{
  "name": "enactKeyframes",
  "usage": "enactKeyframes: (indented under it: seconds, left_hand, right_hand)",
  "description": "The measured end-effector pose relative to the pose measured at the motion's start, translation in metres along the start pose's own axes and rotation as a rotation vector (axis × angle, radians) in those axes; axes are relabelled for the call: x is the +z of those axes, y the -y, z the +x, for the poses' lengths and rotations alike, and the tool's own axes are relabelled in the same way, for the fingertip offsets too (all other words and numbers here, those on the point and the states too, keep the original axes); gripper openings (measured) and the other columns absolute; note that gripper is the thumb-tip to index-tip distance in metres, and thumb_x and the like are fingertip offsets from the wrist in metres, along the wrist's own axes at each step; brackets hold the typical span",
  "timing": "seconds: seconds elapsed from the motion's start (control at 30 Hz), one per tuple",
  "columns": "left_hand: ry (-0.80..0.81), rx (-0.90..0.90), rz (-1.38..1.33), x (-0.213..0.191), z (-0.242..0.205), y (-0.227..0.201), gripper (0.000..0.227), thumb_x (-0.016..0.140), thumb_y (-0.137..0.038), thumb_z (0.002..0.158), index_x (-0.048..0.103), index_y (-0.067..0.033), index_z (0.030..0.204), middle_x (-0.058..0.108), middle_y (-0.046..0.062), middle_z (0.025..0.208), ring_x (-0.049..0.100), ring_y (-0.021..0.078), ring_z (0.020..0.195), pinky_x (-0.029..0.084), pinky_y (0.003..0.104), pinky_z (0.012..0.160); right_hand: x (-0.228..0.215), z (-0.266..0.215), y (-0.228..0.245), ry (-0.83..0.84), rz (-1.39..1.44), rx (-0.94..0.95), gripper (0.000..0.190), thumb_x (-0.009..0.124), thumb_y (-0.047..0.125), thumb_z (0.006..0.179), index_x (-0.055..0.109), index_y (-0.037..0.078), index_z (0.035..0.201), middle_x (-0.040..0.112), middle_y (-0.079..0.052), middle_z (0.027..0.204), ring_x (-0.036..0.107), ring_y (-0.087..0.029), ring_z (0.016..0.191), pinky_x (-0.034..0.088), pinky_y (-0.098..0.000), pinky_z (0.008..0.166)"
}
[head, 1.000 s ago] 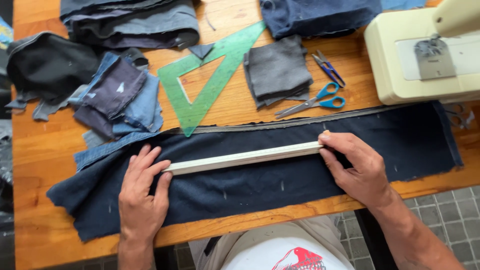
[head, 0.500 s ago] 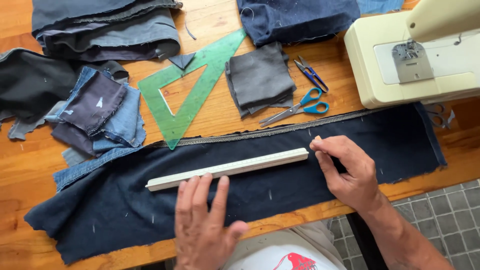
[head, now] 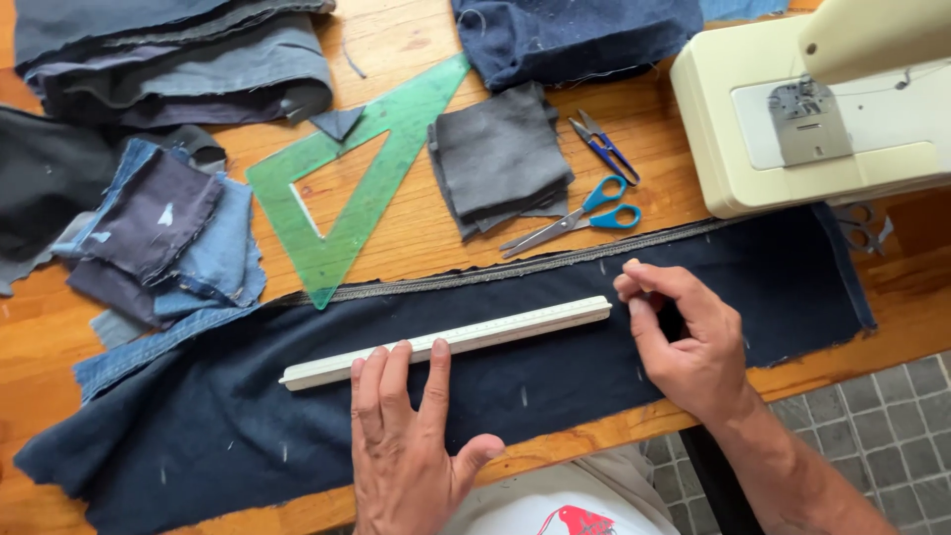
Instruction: The person measures a piece of dark denim fabric using a ruler and a triangular set square, marking lines with chalk. They then use scissors to cut the fabric along the marked lines, separating it into smaller pieces.
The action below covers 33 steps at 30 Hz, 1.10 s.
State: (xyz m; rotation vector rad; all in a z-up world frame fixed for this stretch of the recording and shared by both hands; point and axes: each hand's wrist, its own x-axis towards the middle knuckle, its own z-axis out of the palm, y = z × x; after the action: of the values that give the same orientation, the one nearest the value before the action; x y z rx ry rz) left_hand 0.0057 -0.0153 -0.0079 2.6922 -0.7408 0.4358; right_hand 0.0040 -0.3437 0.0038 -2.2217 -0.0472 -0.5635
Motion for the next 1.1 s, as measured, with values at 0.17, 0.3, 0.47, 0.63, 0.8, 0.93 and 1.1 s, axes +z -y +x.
enactKeyframes:
  seconds: [0.17,0.3,0.47,0.63,0.8,0.93,1.1]
  left_hand:
    - [-0.010,-0.008,0.019,0.009,0.009,-0.015,0.107,0.021,-0.088,0.107,0.057,-0.0108,0.171,0.050,0.027,0.165,0.045,0.0464,0.159,0.040,0.069,0.140]
    - [-0.034,-0.043,0.029,0.014,0.011,-0.021,0.109,0.021,-0.090,0.105,0.057,-0.0115,0.172,0.050,0.027,0.165,0.043,0.0467,0.159,0.042,0.070,0.139]
    - [-0.003,-0.041,0.011,0.015,0.018,-0.016,0.110,0.025,-0.091,0.103,0.055,-0.0114,0.172,0.046,0.028,0.167,0.040,0.0461,0.161,0.042,0.071,0.139]
    - [-0.002,-0.018,0.038,0.019,0.019,-0.017,0.111,0.025,-0.093,0.102,0.055,-0.0124,0.173,0.049,0.028,0.165,0.043,0.0460,0.161,0.041,0.069,0.141]
    - [-0.006,-0.002,0.038,0.019,0.024,-0.024,0.111,0.024,-0.093,0.103,0.056,-0.0121,0.172,0.051,0.027,0.165,0.047,0.0477,0.158,0.042,0.067,0.140]
    - [-0.006,-0.005,0.031,0.023,0.029,-0.032,0.112,0.023,-0.094,0.102,0.056,-0.0125,0.172,0.051,0.026,0.164,0.047,0.0474,0.158,0.042,0.068,0.140]
    - [0.010,0.014,0.012,0.026,0.036,-0.042,0.114,0.023,-0.095,0.102,0.055,-0.0101,0.172,0.052,0.026,0.163,0.047,0.0467,0.157,0.041,0.068,0.139]
  right_hand:
    - [-0.001,0.004,0.000,-0.006,-0.025,0.012,0.038,0.069,-0.009,0.109,0.071,0.002,0.146,0.084,-0.011,0.123,0.082,-0.021,0.109,0.067,-0.0329,0.104]
    - [0.000,0.003,-0.002,-0.033,0.014,0.076,0.037,0.075,-0.007,0.110,0.072,0.003,0.145,0.084,-0.011,0.123,0.083,-0.020,0.112,0.068,-0.0311,0.106]
    - [0.001,0.003,-0.002,-0.056,0.017,0.080,0.038,0.074,-0.009,0.109,0.071,-0.001,0.146,0.085,-0.015,0.124,0.085,-0.022,0.114,0.070,-0.0329,0.108]
    - [0.000,0.004,-0.001,-0.074,-0.023,0.087,0.035,0.074,-0.008,0.110,0.072,-0.001,0.144,0.085,-0.014,0.125,0.085,-0.023,0.115,0.070,-0.0327,0.109]
    - [-0.003,0.012,0.005,-0.047,-0.090,-0.005,0.029,0.075,-0.009,0.110,0.072,0.001,0.137,0.082,-0.016,0.127,0.079,-0.028,0.122,0.066,-0.0343,0.105]
    - [-0.004,0.012,0.003,-0.059,-0.109,-0.014,0.029,0.076,-0.010,0.109,0.074,0.001,0.136,0.081,-0.016,0.127,0.077,-0.028,0.124,0.065,-0.0356,0.112]
    - [-0.003,0.012,0.001,-0.054,-0.134,-0.009,0.028,0.075,-0.011,0.110,0.075,0.002,0.135,0.081,-0.015,0.127,0.078,-0.029,0.123,0.065,-0.0377,0.115]
